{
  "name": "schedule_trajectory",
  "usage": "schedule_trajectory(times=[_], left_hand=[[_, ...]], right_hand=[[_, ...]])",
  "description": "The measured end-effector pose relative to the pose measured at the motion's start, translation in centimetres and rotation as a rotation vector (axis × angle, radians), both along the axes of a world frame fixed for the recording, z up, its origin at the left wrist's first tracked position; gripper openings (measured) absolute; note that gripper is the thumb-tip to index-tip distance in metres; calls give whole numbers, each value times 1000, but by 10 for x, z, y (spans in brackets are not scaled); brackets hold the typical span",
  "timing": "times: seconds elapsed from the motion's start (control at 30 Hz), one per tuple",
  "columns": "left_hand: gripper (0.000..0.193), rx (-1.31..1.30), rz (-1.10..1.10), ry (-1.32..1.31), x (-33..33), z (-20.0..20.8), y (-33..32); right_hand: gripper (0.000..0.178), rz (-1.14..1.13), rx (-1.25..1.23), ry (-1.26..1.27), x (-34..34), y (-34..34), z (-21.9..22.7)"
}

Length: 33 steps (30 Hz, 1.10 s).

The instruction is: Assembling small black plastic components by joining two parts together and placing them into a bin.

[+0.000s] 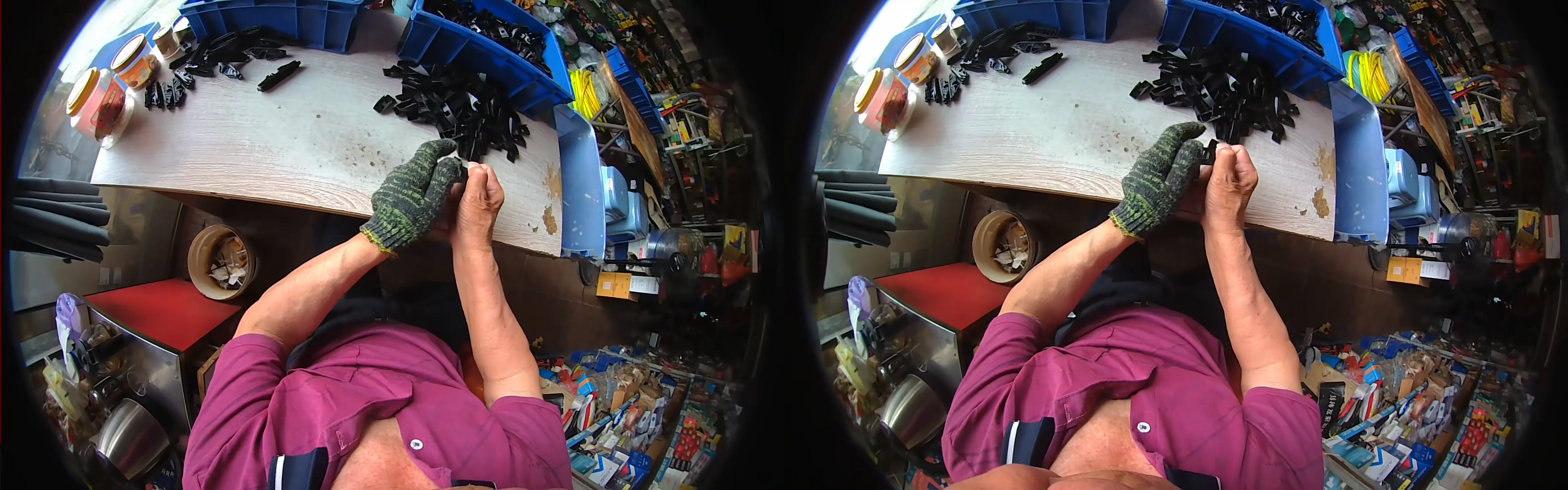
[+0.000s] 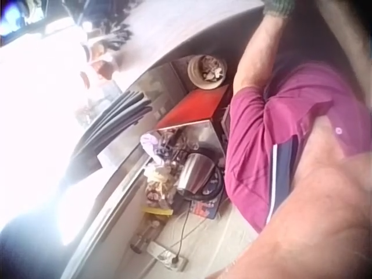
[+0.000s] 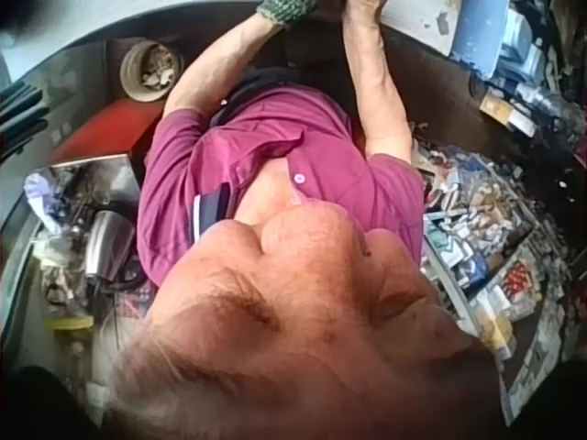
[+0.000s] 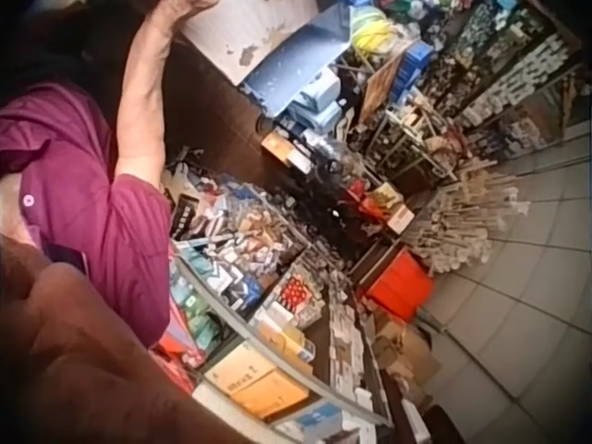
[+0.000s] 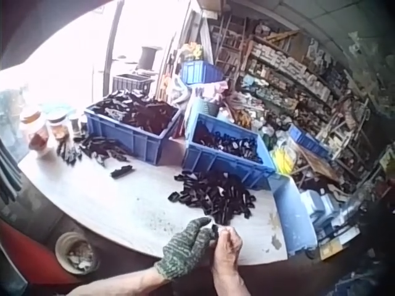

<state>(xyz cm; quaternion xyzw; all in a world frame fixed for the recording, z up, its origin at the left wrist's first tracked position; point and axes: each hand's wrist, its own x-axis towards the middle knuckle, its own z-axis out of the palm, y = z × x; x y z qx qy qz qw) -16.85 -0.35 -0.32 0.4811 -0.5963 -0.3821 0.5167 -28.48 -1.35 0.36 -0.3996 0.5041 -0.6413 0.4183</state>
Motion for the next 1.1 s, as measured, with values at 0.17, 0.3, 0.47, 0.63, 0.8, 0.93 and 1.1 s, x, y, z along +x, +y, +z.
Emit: schedule_trajectory(times=[0.17, 0.3, 0.47, 0.63, 0.8, 0.93, 1.1], left_hand=[[35, 64, -1, 395, 7, -5, 9], [36, 64, 10, 379, 2, -7, 9], [34, -25, 34, 268, 1, -18, 4], [25, -200, 81, 152, -1, -9, 8], [31, -230, 9, 105, -2, -10, 10], [36, -275, 36, -82, 0, -12, 9], [40, -322, 104, -331, 5, -15, 0]], right_hand=[[30, -191, 203, -249, -31, -26, 37], [42, -633, 97, -127, -109, -43, 67], [54, -263, 318, 46, -96, -25, 40], [44, 134, 571, 323, -52, -26, 29], [41, 191, 519, 527, -37, -33, 22], [37, 153, 545, 794, -33, -36, 20], [28, 194, 426, 378, -23, -16, 20]])
